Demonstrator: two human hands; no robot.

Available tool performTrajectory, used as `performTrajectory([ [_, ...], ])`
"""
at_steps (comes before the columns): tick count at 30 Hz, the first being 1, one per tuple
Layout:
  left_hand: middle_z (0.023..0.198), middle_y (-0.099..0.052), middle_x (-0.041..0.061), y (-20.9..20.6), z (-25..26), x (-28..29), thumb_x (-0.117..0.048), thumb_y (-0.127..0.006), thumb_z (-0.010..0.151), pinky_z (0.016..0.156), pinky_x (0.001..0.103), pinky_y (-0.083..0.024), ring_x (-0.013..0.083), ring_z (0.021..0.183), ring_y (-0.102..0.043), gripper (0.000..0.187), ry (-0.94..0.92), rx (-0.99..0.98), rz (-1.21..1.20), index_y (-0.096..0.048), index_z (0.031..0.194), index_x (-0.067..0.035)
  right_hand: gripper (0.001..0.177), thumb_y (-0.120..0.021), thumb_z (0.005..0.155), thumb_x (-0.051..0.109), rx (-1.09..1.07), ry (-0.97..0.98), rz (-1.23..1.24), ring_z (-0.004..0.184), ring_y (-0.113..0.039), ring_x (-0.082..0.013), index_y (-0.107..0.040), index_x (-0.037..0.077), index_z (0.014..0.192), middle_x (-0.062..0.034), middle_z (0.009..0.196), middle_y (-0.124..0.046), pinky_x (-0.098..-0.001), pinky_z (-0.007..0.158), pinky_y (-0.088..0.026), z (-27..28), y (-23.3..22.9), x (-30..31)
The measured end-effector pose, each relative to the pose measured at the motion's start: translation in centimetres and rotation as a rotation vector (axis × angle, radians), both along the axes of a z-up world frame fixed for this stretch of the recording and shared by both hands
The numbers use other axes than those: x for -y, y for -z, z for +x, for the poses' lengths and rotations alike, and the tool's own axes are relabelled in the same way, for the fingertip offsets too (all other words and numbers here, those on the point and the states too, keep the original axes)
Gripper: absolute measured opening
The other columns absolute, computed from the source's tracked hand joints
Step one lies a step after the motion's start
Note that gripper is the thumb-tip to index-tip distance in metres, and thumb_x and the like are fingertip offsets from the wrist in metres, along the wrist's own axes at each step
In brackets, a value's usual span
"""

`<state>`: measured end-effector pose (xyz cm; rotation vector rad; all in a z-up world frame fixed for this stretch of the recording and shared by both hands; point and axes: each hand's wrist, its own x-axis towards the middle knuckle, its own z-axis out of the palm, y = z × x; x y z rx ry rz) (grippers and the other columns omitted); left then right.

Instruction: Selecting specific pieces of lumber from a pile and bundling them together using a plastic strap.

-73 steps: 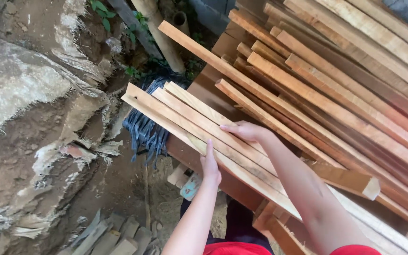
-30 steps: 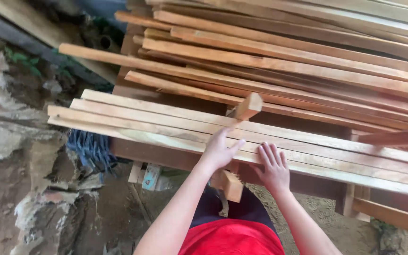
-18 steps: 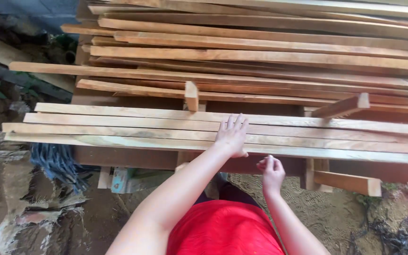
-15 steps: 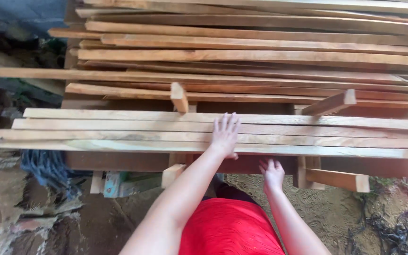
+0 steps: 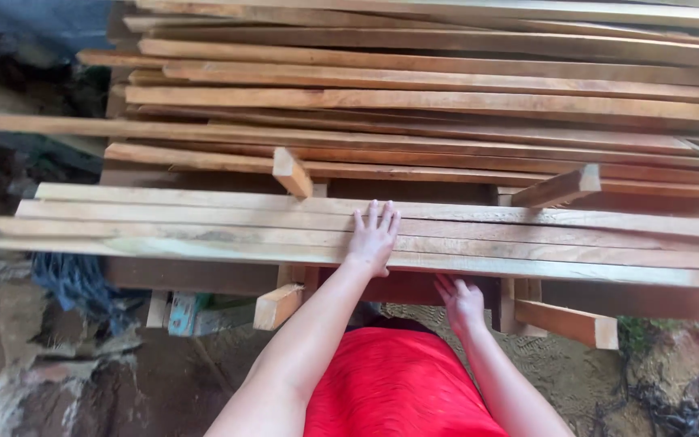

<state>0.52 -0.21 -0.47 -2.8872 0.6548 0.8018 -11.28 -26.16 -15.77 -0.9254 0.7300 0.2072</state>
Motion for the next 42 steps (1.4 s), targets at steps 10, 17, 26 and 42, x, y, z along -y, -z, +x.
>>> performTrajectory([
  [10, 0.17, -0.008, 0.02, -0.8, -0.3, -0.2, -0.056, -0.094, 0.062, 0.118, 0.068, -0.022, 0.0465, 0.154, -0.012, 0.142, -0.001, -0.025, 0.0, -0.009, 0.163, -0.004, 0.024, -0.048, 0.103, 0.002, -0.008, -0.046, -0.036, 0.127, -0.061, -0.0422, -0.049, -0.014, 0.121, -0.0242, 0.132, -0.059, -0.0592, 0.104, -0.049, 0.3, 0.5, 0.3],
  [17, 0.171, -0.007, 0.019, -0.7, -0.5, -0.3, -0.056, -0.095, 0.062, 0.119, 0.067, -0.021, 0.0454, 0.155, -0.011, 0.143, -0.017, -0.029, 0.006, -0.008, 0.163, -0.006, 0.017, -0.045, 0.103, 0.001, -0.049, -0.073, -0.035, 0.126, -0.061, -0.043, -0.05, -0.012, 0.113, -0.0238, 0.13, -0.058, -0.0599, 0.103, -0.051, 0.6, 0.6, -1.7],
  [26, 0.173, 0.001, 0.012, 1.2, -1.7, -0.9, -0.058, -0.093, 0.062, 0.124, 0.063, -0.01, 0.0387, 0.158, -0.001, 0.144, -0.073, 0.011, -0.027, -0.002, 0.165, -0.014, 0.043, -0.057, 0.1, 0.027, -0.139, 0.017, 0.299, 0.145, -0.038, -0.0423, -0.043, 0.001, 0.131, -0.0209, 0.138, -0.05, -0.0568, 0.117, -0.041, 2.8, -6.2, -2.8],
  [42, 0.163, -0.027, 0.008, 6.5, 1.7, -1.3, -0.09, -0.055, 0.079, 0.124, 0.065, -0.014, 0.0292, 0.15, -0.025, 0.114, -0.231, 0.101, -0.289, -0.03, 0.158, -0.011, 0.056, -0.059, 0.096, 0.058, 0.277, -0.931, -1.22, 0.103, -0.075, -0.0297, -0.079, 0.007, 0.105, -0.0154, 0.105, -0.079, -0.0424, 0.092, -0.059, 14.3, -17.3, -3.1],
])
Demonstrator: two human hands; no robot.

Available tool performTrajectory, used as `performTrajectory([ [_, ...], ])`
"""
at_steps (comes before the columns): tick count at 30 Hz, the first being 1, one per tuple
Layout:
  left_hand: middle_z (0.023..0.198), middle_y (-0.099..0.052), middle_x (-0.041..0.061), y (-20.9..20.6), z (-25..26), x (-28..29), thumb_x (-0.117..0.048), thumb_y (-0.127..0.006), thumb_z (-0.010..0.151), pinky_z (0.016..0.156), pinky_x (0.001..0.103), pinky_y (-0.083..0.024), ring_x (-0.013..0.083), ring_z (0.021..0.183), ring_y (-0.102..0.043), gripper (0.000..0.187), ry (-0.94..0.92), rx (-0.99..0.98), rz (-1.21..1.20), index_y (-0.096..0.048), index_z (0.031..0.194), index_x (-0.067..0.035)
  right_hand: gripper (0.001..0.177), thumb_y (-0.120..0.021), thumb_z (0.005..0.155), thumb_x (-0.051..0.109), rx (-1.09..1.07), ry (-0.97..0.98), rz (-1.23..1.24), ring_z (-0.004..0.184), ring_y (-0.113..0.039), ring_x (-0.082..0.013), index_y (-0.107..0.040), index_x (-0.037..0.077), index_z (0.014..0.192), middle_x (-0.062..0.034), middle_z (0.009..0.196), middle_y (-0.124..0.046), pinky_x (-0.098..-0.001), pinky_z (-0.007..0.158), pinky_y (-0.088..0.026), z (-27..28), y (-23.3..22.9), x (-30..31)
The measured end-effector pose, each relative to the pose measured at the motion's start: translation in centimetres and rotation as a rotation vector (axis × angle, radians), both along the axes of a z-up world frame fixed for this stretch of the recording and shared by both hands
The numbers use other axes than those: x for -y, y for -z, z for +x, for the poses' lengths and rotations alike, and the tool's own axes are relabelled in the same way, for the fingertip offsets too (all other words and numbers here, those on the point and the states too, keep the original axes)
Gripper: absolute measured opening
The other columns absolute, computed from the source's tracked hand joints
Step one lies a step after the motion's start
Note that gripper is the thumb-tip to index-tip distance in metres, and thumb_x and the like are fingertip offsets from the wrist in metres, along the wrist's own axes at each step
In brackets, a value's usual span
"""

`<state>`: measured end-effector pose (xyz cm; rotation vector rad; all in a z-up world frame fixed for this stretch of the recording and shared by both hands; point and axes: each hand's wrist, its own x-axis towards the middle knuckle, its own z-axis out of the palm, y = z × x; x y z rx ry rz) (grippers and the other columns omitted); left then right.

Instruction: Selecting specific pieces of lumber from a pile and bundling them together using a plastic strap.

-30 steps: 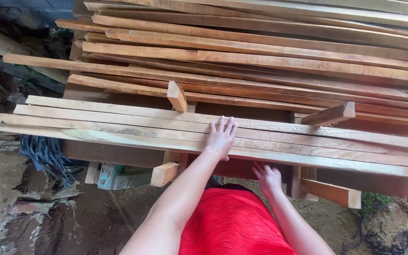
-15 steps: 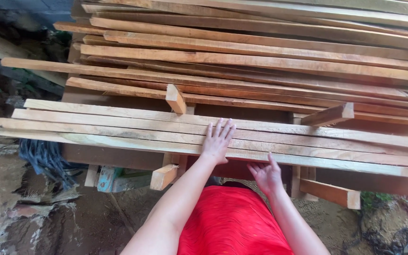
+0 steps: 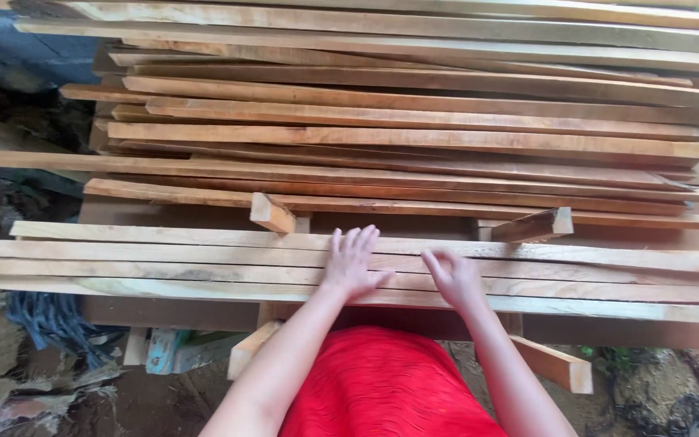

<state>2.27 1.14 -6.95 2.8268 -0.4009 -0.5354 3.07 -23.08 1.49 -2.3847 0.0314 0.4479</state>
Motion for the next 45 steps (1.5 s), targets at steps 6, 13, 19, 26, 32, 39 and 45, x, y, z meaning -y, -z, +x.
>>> performTrajectory([
  [6, 0.118, -0.076, 0.006, -4.2, 5.9, -0.2, -0.088, -0.053, 0.076, 0.106, 0.044, -0.049, 0.0239, 0.117, -0.068, 0.084, -0.12, -0.322, 0.053, -0.076, 0.117, -0.019, 0.088, -0.039, 0.079, 0.094, -0.419, -0.386, -0.633, 0.115, -0.068, -0.0342, -0.08, 0.024, 0.114, -0.0167, 0.119, -0.073, -0.0447, 0.102, -0.054, 8.8, 0.0, -0.9],
  [13, 0.112, -0.076, 0.008, -4.1, 5.7, -0.7, -0.085, -0.059, 0.072, 0.095, 0.043, -0.053, 0.0265, 0.109, -0.07, 0.077, -0.139, -0.335, 0.007, -0.077, 0.114, -0.023, 0.094, -0.041, 0.07, 0.097, -0.396, -0.519, -0.609, 0.116, -0.069, -0.0332, -0.083, 0.023, 0.11, -0.0161, 0.118, -0.075, -0.0422, 0.105, -0.053, 9.2, 1.4, -0.1],
  [19, 0.107, -0.077, 0.009, -5.1, 3.1, 0.0, -0.083, -0.059, 0.074, 0.097, 0.042, -0.051, 0.0259, 0.105, -0.072, 0.077, -0.115, -0.318, 0.014, -0.076, 0.115, -0.02, 0.08, -0.044, 0.076, 0.084, -0.383, -0.546, -0.598, 0.111, -0.073, -0.0328, -0.079, 0.025, 0.117, -0.014, 0.118, -0.075, -0.0449, 0.099, -0.057, 6.0, 6.1, 2.2],
  [26, 0.103, -0.077, 0.01, -5.6, 0.7, 0.3, -0.08, -0.061, 0.078, 0.1, 0.043, -0.048, 0.0266, 0.103, -0.071, 0.076, -0.122, -0.292, 0.032, -0.076, 0.111, -0.014, 0.089, -0.042, 0.075, 0.093, -0.426, -0.452, -0.519, 0.115, -0.068, -0.0339, -0.077, 0.023, 0.118, -0.0166, 0.116, -0.074, -0.0451, 0.101, -0.053, 3.6, 0.4, 0.6],
  [32, 0.106, -0.075, 0.011, -5.3, -0.1, 0.3, -0.08, -0.062, 0.079, 0.099, 0.042, -0.048, 0.0267, 0.104, -0.07, 0.077, -0.142, -0.304, 0.047, -0.076, 0.111, -0.011, 0.093, -0.038, 0.078, 0.092, -0.557, -0.445, -0.464, 0.118, -0.068, -0.0326, -0.078, 0.02, 0.121, -0.0166, 0.119, -0.075, -0.0429, 0.105, -0.051, 4.6, 1.7, 0.6],
  [39, 0.114, -0.068, 0.011, -5.5, -0.8, 0.4, -0.073, -0.069, 0.078, 0.098, 0.041, -0.044, 0.0264, 0.111, -0.062, 0.074, -0.22, -0.221, -0.028, -0.073, 0.113, -0.008, 0.075, -0.06, 0.083, 0.074, -0.917, -0.434, -0.296, 0.128, -0.065, -0.0291, -0.07, 0.02, 0.133, -0.0123, 0.137, -0.072, -0.0384, 0.11, -0.047, 8.5, 8.9, 0.9],
  [45, 0.113, -0.066, 0.011, -6.2, -0.7, 0.5, -0.071, -0.07, 0.079, 0.102, 0.041, -0.042, 0.0265, 0.111, -0.06, 0.073, -0.236, -0.218, -0.048, -0.072, 0.115, -0.007, 0.051, -0.058, 0.091, 0.054, -0.826, -0.797, -0.089, 0.124, -0.061, -0.018, -0.073, 0.025, 0.13, 0.0018, 0.142, -0.066, -0.0333, 0.109, -0.043, 8.7, 21.2, 5.2],
])
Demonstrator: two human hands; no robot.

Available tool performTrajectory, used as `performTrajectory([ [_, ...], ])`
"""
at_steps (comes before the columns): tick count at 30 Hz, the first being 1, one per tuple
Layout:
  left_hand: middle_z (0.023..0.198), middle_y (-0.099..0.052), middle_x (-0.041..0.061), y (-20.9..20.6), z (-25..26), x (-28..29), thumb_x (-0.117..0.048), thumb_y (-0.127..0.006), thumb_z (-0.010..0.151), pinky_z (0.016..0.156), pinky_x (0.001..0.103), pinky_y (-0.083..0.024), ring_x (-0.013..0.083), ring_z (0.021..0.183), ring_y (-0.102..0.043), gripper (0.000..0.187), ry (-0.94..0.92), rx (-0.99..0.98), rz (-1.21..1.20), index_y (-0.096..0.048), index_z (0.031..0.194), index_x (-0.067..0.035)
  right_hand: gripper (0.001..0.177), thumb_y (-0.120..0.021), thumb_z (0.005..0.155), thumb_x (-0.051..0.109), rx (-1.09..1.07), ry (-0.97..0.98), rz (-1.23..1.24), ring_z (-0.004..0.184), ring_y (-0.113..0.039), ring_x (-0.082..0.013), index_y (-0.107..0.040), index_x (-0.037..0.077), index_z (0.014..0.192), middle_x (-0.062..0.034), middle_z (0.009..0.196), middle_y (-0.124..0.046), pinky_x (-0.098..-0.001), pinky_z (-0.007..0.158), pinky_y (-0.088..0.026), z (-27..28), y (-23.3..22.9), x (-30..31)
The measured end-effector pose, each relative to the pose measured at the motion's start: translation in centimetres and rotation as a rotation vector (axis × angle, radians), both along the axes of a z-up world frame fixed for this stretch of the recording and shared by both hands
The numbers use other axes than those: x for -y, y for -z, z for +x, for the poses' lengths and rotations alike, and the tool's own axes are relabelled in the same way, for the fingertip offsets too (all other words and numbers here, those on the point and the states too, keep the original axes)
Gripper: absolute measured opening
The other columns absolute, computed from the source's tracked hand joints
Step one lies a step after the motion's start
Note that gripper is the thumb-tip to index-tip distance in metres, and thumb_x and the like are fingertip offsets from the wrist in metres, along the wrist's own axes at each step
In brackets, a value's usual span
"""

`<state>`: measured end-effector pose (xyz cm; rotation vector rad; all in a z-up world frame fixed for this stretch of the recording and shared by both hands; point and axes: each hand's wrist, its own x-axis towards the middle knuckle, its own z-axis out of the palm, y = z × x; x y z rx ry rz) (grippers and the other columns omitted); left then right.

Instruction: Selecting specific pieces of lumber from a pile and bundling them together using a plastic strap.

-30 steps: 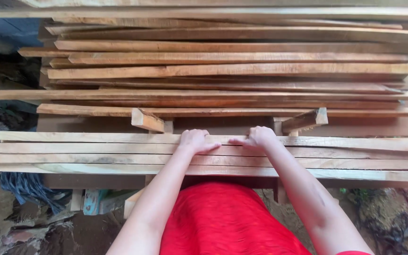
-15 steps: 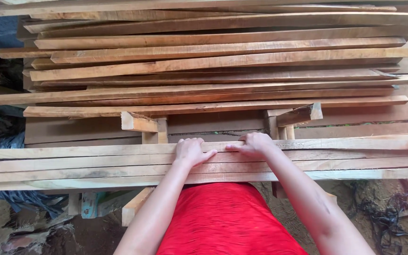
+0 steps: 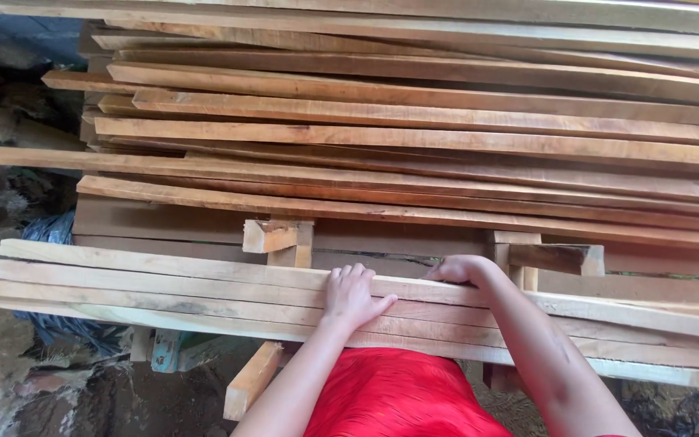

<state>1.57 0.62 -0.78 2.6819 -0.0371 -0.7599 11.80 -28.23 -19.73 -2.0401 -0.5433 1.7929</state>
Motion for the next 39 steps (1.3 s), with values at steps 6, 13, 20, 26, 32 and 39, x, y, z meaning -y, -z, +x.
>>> performTrajectory([
  [6, 0.112, -0.066, 0.011, -0.6, 0.1, 0.0, -0.072, -0.069, 0.08, 0.104, 0.042, -0.04, 0.0257, 0.111, -0.059, 0.078, -0.005, -0.043, 0.004, -0.07, 0.12, -0.006, 0.035, -0.073, 0.089, 0.037, -0.149, 0.183, -0.142, 0.101, -0.07, -0.0164, -0.081, 0.016, 0.116, -0.0018, 0.113, -0.082, -0.032, 0.097, -0.053, 0.4, -5.9, -3.1],
  [13, 0.114, -0.066, 0.011, -0.3, 0.1, 0.1, -0.073, -0.068, 0.081, 0.103, 0.041, -0.041, 0.0253, 0.111, -0.059, 0.079, 0.014, -0.061, 0.017, -0.069, 0.123, -0.006, 0.031, -0.071, 0.087, 0.032, -0.087, 0.234, 0.027, 0.094, -0.072, -0.0146, -0.083, 0.016, 0.111, -0.0017, 0.103, -0.084, -0.0304, 0.094, -0.054, -0.3, -6.2, -2.6],
  [20, 0.115, -0.066, 0.011, -0.6, 0.3, -0.1, -0.072, -0.067, 0.082, 0.103, 0.041, -0.041, 0.0253, 0.112, -0.06, 0.079, 0.004, -0.062, 0.016, -0.068, 0.125, -0.006, 0.038, -0.076, 0.085, 0.046, -0.039, 0.364, -0.068, 0.09, -0.071, -0.0168, -0.084, 0.016, 0.108, -0.0057, 0.098, -0.083, -0.0325, 0.089, -0.055, 1.1, -10.3, -4.4],
  [26, 0.118, -0.065, 0.012, 0.5, -0.4, 0.1, -0.072, -0.068, 0.081, 0.104, 0.043, -0.04, 0.0261, 0.116, -0.058, 0.08, -0.005, -0.021, -0.011, -0.068, 0.125, -0.005, 0.04, -0.075, 0.084, 0.05, 0.001, 0.398, -0.057, 0.09, -0.071, -0.014, -0.084, 0.018, 0.106, -0.0032, 0.096, -0.083, -0.0313, 0.09, -0.053, 0.3, -10.3, -3.5],
  [32, 0.121, -0.064, 0.011, 0.0, -0.1, 0.1, -0.071, -0.068, 0.081, 0.106, 0.042, -0.038, 0.0259, 0.12, -0.056, 0.078, -0.006, -0.039, -0.009, -0.068, 0.123, -0.005, 0.042, -0.076, 0.084, 0.051, -0.009, 0.47, -0.07, 0.091, -0.071, -0.0163, -0.085, 0.016, 0.105, -0.0048, 0.096, -0.083, -0.0328, 0.091, -0.053, 0.7, -10.2, -2.9],
  [39, 0.122, -0.061, 0.01, -0.1, -0.4, 0.1, -0.069, -0.07, 0.079, 0.104, 0.043, -0.038, 0.0255, 0.118, -0.055, 0.075, -0.006, 0.021, -0.016, -0.07, 0.119, -0.005, 0.042, -0.066, 0.089, 0.052, -0.008, 0.245, -0.106, 0.102, -0.072, -0.0186, -0.081, 0.028, 0.121, -0.0034, 0.114, -0.082, -0.0349, 0.1, -0.052, -0.1, -8.5, -2.6],
])
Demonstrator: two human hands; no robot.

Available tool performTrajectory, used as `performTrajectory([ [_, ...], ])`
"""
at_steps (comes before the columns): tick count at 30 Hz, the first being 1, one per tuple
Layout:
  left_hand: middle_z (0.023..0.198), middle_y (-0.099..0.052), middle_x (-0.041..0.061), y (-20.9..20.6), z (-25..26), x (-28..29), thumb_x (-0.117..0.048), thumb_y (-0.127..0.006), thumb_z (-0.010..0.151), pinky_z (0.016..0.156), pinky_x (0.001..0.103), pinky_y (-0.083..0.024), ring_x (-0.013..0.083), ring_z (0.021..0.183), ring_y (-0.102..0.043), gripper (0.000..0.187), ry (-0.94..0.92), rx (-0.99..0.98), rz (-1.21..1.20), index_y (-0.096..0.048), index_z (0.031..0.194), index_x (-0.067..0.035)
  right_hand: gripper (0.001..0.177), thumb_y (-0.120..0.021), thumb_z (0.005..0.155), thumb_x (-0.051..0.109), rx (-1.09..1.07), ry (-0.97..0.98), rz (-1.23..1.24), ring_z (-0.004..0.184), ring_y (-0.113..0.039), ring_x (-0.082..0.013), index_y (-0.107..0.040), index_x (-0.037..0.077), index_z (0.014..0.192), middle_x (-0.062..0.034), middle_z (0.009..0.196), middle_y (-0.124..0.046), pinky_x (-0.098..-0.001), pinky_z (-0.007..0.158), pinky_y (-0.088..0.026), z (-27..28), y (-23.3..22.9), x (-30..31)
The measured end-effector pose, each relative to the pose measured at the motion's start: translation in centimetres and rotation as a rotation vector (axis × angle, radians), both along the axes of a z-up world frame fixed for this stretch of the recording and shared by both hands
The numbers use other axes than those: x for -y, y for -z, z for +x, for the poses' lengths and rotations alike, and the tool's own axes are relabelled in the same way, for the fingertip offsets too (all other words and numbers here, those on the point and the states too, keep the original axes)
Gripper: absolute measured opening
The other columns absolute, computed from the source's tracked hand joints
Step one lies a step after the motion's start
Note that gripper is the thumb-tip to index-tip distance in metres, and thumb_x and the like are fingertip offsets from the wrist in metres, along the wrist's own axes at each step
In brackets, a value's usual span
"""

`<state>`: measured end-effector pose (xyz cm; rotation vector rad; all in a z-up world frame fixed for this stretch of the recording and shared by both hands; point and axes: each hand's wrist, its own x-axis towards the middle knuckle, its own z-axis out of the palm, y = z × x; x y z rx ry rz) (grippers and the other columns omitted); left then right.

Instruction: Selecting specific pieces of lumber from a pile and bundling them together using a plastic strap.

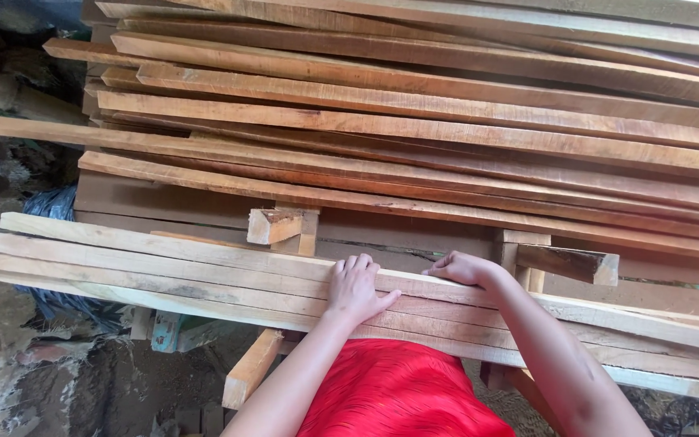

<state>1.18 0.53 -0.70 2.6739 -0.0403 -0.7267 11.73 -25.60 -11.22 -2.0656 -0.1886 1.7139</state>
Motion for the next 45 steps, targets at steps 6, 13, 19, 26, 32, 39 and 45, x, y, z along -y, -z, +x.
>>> performTrajectory([
  [6, 0.117, -0.061, 0.01, 0.2, 0.1, 0.0, -0.068, -0.071, 0.08, 0.102, 0.043, -0.04, 0.0262, 0.113, -0.056, 0.074, 0.001, -0.033, 0.006, -0.07, 0.119, -0.005, 0.041, -0.06, 0.094, 0.047, -0.074, -0.098, 0.045, 0.111, -0.069, -0.0166, -0.076, 0.028, 0.127, 0.0025, 0.125, -0.077, -0.0323, 0.104, -0.049, 0.1, 2.8, 0.6],
  [13, 0.115, -0.061, 0.008, -0.2, 0.4, 0.0, -0.068, -0.069, 0.08, 0.103, 0.042, -0.041, 0.0255, 0.113, -0.055, 0.072, 0.005, -0.051, 0.008, -0.071, 0.117, -0.006, 0.039, -0.063, 0.092, 0.04, -0.131, -0.103, 0.04, 0.108, -0.071, -0.0179, -0.077, 0.025, 0.125, 0.0007, 0.124, -0.08, -0.0319, 0.102, -0.052, 0.7, 1.1, -0.4],
  [19, 0.115, -0.061, 0.009, 0.1, 0.4, 0.0, -0.07, -0.068, 0.081, 0.101, 0.044, -0.04, 0.0256, 0.112, -0.055, 0.075, 0.037, -0.076, 0.034, -0.07, 0.118, -0.005, 0.038, -0.064, 0.091, 0.036, -0.177, -0.015, -0.018, 0.108, -0.07, -0.0164, -0.077, 0.026, 0.125, 0.0009, 0.127, -0.078, -0.0325, 0.1, -0.052, 0.5, -0.1, -1.1],
  [26, 0.115, -0.063, 0.008, -0.3, 0.4, -0.1, -0.069, -0.067, 0.081, 0.1, 0.041, -0.04, 0.0249, 0.113, -0.056, 0.072, 0.012, -0.053, 0.01, -0.07, 0.116, -0.007, 0.045, -0.06, 0.095, 0.053, -0.091, -0.118, -0.138, 0.117, -0.063, -0.0204, -0.074, 0.026, 0.129, -0.003, 0.135, -0.069, -0.0355, 0.105, -0.046, 0.9, -3.8, -3.6],
  [32, 0.105, -0.069, 0.008, 3.0, -0.4, 0.0, -0.055, -0.056, 0.095, 0.096, 0.044, -0.041, 0.0255, 0.106, -0.06, 0.048, -0.031, 0.117, -0.012, -0.072, 0.104, -0.01, 0.066, -0.046, 0.097, 0.069, 0.174, 0.06, -0.169, 0.109, -0.071, -0.032, -0.083, 0.014, 0.103, -0.0183, 0.116, -0.077, -0.041, 0.099, -0.053, -1.7, -6.0, -5.0],
  [39, 0.132, -0.063, 0.007, 5.7, -2.0, -0.5, -0.041, -0.045, 0.106, 0.111, 0.046, -0.035, 0.0263, 0.127, -0.054, 0.04, -0.023, 0.272, -0.006, -0.065, 0.123, -0.012, 0.05, -0.046, 0.106, 0.051, 0.87, 0.061, -0.361, 0.1, -0.074, -0.0279, -0.081, 0.016, 0.099, -0.0123, 0.102, -0.078, -0.0412, 0.099, -0.055, -7.9, -9.3, -7.0],
  [45, 0.166, -0.016, 0.012, -2.9, -6.9, -1.3, -0.068, -0.065, 0.08, 0.123, 0.055, -0.008, 0.034, 0.154, -0.012, 0.106, 0.276, 0.129, 0.089, -0.021, 0.157, -0.009, 0.081, -0.064, 0.083, 0.059, 1.438, 0.051, 0.143, 0.144, -0.042, -0.0359, -0.054, 0.004, 0.142, -0.0169, 0.152, -0.052, -0.0602, 0.117, -0.024, -15.6, -11.0, -4.5],
])
